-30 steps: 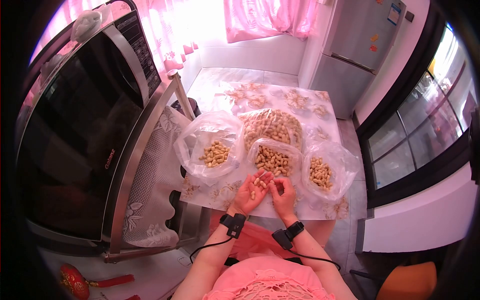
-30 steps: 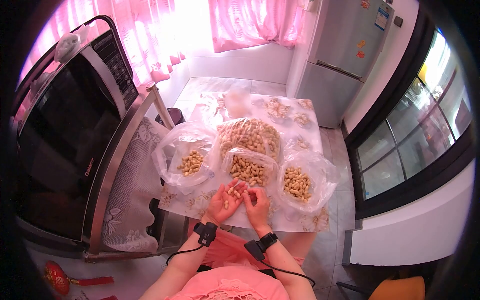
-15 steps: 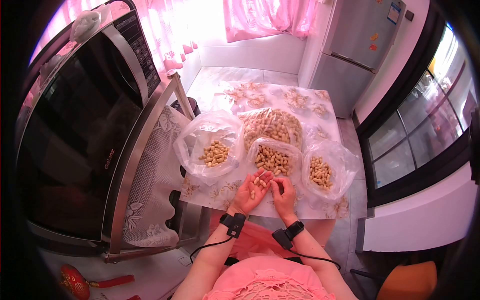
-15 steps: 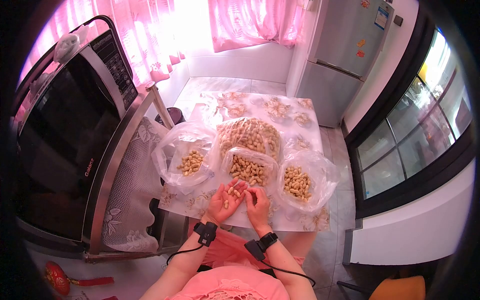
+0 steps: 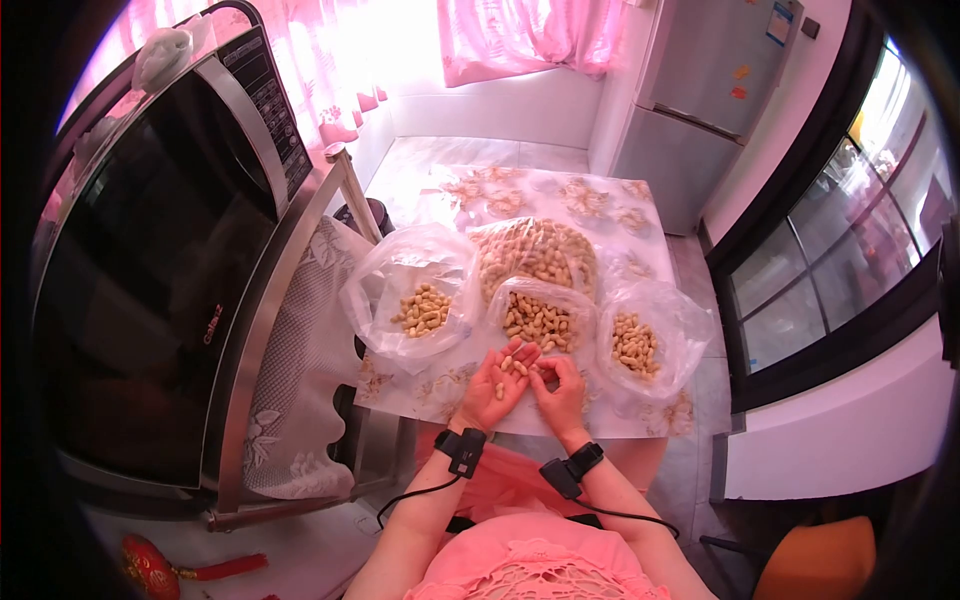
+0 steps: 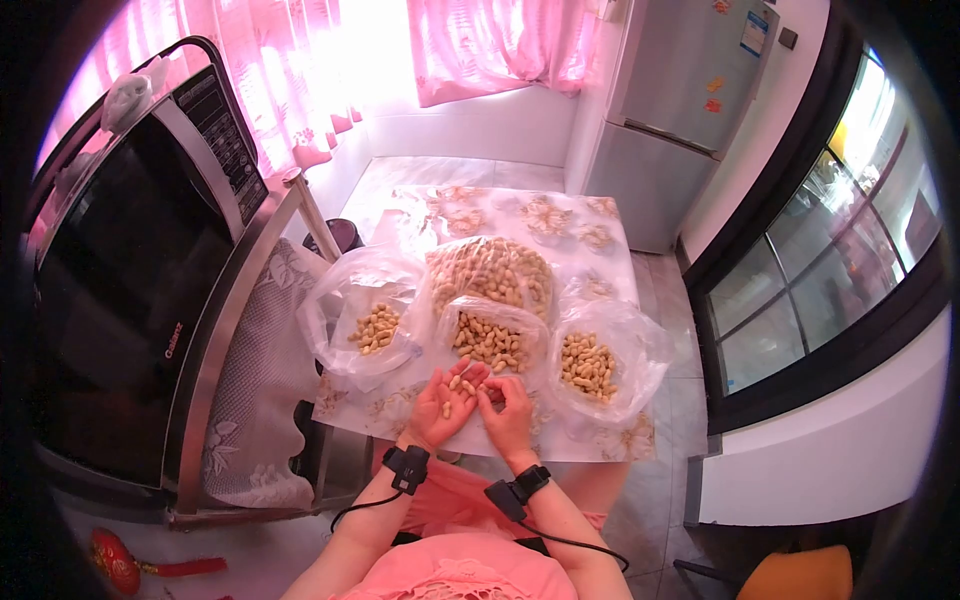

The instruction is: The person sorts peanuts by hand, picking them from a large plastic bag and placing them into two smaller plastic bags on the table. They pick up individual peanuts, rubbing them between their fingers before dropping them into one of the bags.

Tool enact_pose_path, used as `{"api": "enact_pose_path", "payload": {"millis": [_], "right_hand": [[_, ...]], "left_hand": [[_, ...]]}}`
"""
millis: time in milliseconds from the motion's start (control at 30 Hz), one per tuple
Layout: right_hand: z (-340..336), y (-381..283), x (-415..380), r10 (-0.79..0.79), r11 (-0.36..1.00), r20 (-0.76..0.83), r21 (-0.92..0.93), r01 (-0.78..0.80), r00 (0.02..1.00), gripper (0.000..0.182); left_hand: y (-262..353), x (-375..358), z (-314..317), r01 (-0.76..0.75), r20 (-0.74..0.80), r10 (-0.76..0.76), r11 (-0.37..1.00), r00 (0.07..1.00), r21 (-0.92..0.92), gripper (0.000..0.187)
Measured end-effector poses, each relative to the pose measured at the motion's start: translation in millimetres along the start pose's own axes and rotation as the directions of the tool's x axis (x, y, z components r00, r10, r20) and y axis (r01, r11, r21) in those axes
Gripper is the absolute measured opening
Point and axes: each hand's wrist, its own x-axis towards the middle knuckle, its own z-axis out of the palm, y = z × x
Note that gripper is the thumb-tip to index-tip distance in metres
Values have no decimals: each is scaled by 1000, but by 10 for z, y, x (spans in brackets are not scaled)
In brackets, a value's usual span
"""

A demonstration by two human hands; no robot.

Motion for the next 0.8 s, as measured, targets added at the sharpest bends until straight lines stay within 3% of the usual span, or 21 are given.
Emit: {"api": "enact_pose_path", "payload": {"millis": [233,433,633,700,733,800], "right_hand": [[-1,-19,-22,22,999,-11,26,-21,1000,16],[-178,-387,88,-93,995,-66,31,95,994,19],[-892,-371,271,-252,957,-219,-203,209,942,18],[-1109,-263,303,-164,957,-263,-277,89,951,19],[-1199,-215,321,-165,955,-267,-282,87,950,19],[-1344,-106,364,-197,855,-129,-508,106,972,19]], "left_hand": [[6,-9,7,10,19,-9,1000,1000,-6,49],[7,-20,35,34,13,-33,997,999,-65,46],[3,-14,50,18,-38,-18,1000,999,-15,47],[3,-19,51,14,-45,-14,1000,999,-16,47],[3,-21,50,20,-42,-21,1000,999,-19,47],[4,-11,55,16,-30,-17,999,999,-30,45]]}}
